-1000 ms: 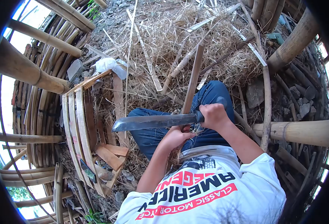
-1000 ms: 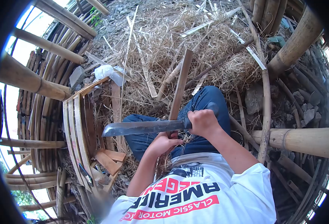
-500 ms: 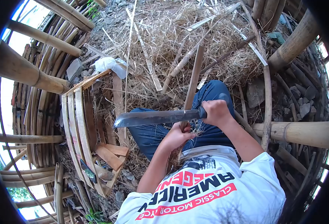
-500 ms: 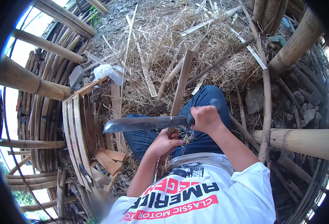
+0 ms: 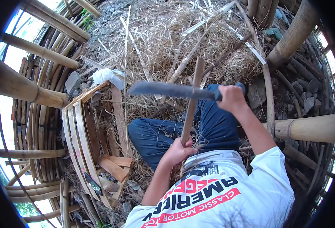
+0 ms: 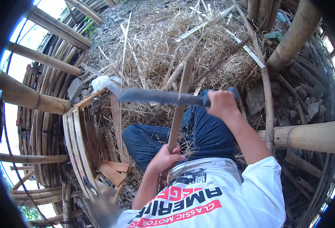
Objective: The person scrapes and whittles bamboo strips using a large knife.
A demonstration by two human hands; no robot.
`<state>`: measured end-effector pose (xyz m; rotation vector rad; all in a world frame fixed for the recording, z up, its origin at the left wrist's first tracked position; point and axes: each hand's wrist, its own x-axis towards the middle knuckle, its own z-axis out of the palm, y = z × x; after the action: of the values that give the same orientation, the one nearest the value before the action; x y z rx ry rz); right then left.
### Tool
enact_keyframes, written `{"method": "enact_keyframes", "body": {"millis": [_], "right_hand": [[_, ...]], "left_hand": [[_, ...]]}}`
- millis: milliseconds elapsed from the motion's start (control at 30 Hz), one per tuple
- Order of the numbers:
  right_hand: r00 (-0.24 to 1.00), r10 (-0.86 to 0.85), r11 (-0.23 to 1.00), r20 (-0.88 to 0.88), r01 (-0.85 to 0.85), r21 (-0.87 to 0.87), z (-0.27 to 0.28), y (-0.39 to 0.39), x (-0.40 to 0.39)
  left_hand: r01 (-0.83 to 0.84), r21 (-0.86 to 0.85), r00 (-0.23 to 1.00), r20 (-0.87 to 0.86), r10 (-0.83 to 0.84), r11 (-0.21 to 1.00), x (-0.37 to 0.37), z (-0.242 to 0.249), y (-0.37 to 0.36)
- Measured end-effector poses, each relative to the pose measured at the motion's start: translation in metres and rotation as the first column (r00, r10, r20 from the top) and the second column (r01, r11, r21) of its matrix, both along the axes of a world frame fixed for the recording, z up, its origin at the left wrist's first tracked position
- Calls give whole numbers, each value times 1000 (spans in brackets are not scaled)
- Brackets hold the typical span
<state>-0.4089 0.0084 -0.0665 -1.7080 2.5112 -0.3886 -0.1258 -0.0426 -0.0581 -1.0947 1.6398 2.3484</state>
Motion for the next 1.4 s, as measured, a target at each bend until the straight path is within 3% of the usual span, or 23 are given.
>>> {"method": "enact_keyframes", "body": {"millis": [100, 200, 267, 367, 433, 500, 633, 733, 833, 900, 933, 967, 1100, 1167, 1233, 1267, 1300, 1400], "right_hand": [[972, -220, 971, -76, 226, 78, 2, -2, -40], [892, -451, 889, -16, 451, 76, 9, -4, -89], [850, -527, 848, 19, 524, 84, -2, 6, -121], [800, -596, 802, 70, 589, 97, -17, 21, -129], [760, -625, 779, 178, 622, 76, -42, 32, -118], [737, -570, 802, 363, 596, 49, -54, 41, -94], [547, -471, 739, 692, 674, -29, -69, 41, -42], [515, -354, 743, 781, 662, -100, -70, 33, -17], [569, -184, 748, 802, 610, -261, -52, 26, -4], [366, -107, 762, 924, 628, -160, -30, 25, 12], [391, -57, 774, 919, 598, -207, -24, 23, 18], [329, -38, 801, 944, 574, -168, -14, 24, 26], [687, 58, 868, 724, 323, -376, 2, 23, 52], [724, 31, 922, 689, 245, -299, 3, 24, 59], [868, 24, 957, 496, 123, -261, 1, 22, 70], [895, -9, 985, 446, 84, -149, 3, 23, 74], [897, -7, 985, 442, 83, -154, 2, 23, 79], [951, 134, 991, 279, -124, -54, -6, 25, 92]], "left_hand": [[86, 27, 995, 55, -88, 996, 0, -4, 3], [120, -126, 993, -3, -122, 985, 3, -7, 1], [52, -98, 994, -89, -61, 994, 5, 8, -8], [-27, -110, 998, 60, 34, 994, -3, 25, -27], [-67, -64, 997, 40, 69, 996, -3, 17, -32], [-84, -7, 996, 36, 85, 996, -7, 12, -35], [-46, 81, 999, -2, 46, 996, -14, 6, -31], [14, 142, 1000, -6, -14, 990, -18, 5, -28], [38, 125, 998, -49, -32, 991, -19, 7, -26], [46, 150, 997, -70, -36, 988, -19, 3, -26], [19, 148, 998, -55, -11, 989, -19, 2, -26], [-9, 145, 999, -39, 15, 989, -20, 2, -26], [-79, 64, 997, 12, 79, 995, -22, -5, -24], [-119, 48, 993, 26, 118, 992, -23, -6, -23], [-112, -45, 993, 15, 113, 993, -22, -12, -21], [-112, -51, 994, 7, 112, 992, -22, -13, -20], [-107, -58, 994, 9, 108, 992, -21, -14, -18], [-70, -58, 998, 6, 70, 996, -13, -18, -20]]}}
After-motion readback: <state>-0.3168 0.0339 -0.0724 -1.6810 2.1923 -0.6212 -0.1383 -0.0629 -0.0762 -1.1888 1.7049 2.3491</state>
